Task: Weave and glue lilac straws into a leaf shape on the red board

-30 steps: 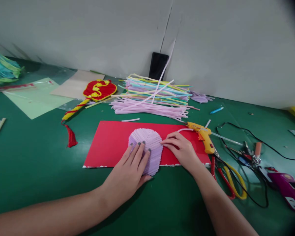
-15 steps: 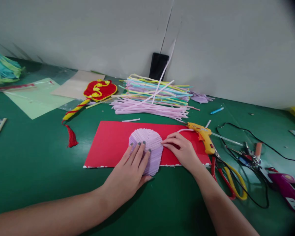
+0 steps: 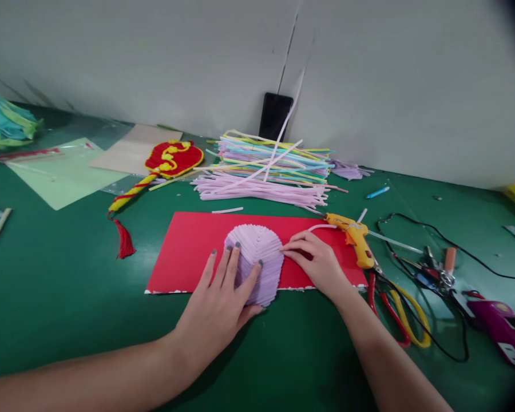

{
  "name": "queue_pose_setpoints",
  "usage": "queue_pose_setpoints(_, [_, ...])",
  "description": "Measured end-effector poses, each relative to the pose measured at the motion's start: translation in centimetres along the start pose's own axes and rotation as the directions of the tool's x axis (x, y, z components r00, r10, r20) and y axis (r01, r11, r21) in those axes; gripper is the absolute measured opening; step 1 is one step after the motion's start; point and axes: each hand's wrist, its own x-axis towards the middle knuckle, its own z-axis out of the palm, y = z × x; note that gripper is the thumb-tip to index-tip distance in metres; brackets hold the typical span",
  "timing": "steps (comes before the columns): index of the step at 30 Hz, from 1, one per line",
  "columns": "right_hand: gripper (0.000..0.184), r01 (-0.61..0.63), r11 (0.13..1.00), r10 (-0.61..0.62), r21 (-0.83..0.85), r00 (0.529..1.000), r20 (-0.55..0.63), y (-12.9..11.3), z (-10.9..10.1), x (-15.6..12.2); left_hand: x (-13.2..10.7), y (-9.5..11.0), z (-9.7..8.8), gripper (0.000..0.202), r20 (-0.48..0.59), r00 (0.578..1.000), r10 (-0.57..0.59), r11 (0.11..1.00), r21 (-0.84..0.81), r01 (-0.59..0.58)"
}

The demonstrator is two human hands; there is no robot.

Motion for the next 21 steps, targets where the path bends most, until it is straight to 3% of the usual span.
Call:
queue_pose_setpoints(15, [0.013,-0.020,1.000,0.019,0.021,1.000,0.007,-0.12,-0.01,0.03,0.11,-0.08,-0.13,0.058,0.039,0.999,-0.018,0.999,-0.030,0.019])
queue_pose_setpoints(21, [0.013,-0.013,1.000,0.013,0.015,1.000,0.004,-0.15,-0.03,0.06,-0.14,0.28,-0.45,0.050,0.049,0.998,0.029,1.000,-0.012,-0.028])
